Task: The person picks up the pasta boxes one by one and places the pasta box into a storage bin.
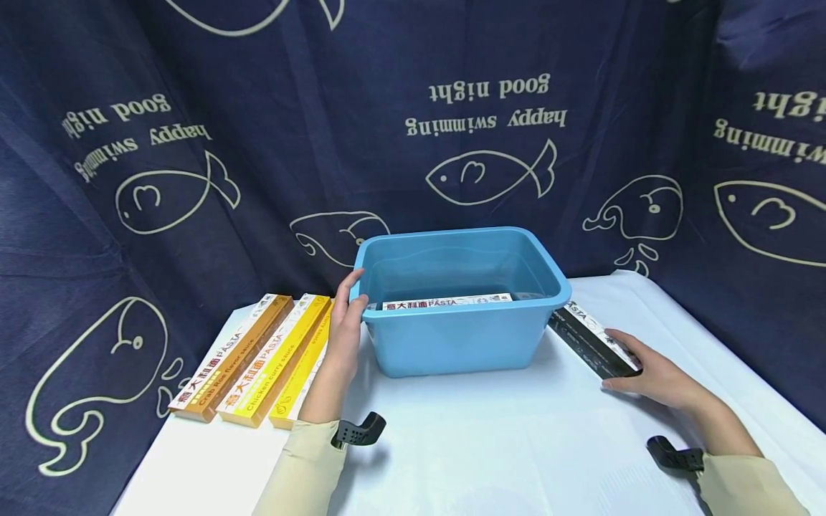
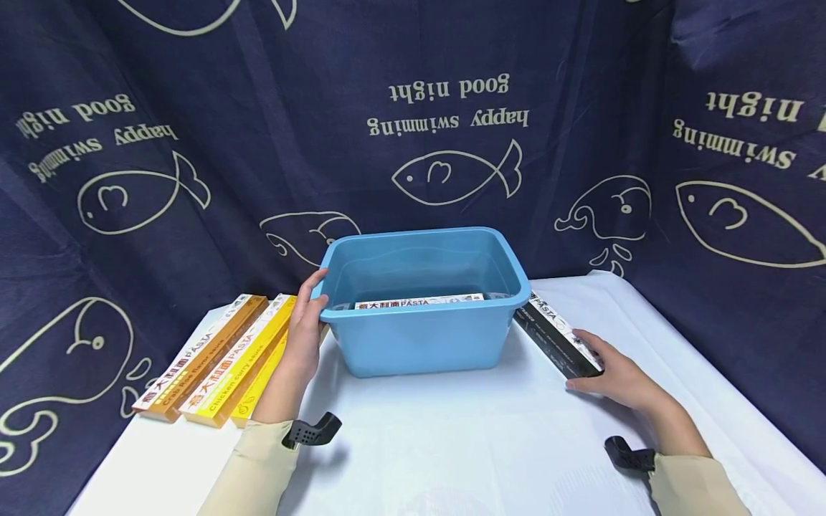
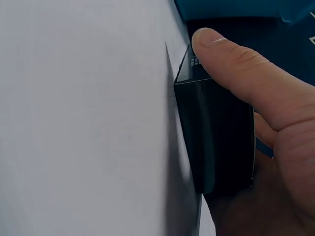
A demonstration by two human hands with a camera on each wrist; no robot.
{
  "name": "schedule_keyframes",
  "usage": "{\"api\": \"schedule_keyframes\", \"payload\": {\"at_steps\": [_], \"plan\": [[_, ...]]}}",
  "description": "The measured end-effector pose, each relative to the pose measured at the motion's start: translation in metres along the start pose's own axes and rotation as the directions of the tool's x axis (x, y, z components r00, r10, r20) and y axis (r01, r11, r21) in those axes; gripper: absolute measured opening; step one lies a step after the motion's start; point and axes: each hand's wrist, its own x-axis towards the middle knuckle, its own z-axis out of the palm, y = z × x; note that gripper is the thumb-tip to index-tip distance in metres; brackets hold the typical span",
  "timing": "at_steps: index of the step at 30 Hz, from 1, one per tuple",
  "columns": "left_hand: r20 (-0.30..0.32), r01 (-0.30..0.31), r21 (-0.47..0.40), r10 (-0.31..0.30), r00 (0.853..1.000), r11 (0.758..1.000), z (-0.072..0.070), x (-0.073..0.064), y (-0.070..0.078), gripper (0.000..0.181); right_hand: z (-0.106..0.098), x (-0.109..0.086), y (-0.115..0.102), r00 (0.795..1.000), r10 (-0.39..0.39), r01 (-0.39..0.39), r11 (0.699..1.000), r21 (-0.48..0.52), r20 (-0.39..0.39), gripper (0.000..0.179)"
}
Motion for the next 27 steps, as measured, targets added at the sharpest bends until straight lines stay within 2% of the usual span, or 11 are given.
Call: {"api": "schedule_keyframes", "payload": {"at_steps": [12,17,22,27], "plan": [[0.000,-0.004,0.007,0.004,1.000,1.000,0.000,0.000,-0.001,0.050,-0.002,-0.001,-0.004,0.998,0.047,-0.049,0.997,-0.062,-0.029,0.099],[-0.001,-0.005,0.010,0.005,1.000,1.000,0.000,0.000,-0.001,0.051,-0.004,-0.001,-0.003,0.997,0.037,-0.041,0.998,-0.050,-0.070,0.094],[-0.003,-0.006,0.010,0.006,1.000,1.000,0.000,0.000,-0.001,0.051,-0.008,-0.001,-0.001,0.994,0.067,-0.069,0.997,-0.021,-0.085,0.092],[-0.006,-0.006,0.010,0.006,1.000,1.000,0.000,0.000,-0.001,0.051,-0.012,-0.001,0.000,0.991,0.065,-0.065,0.998,0.007,-0.118,0.087]]}}
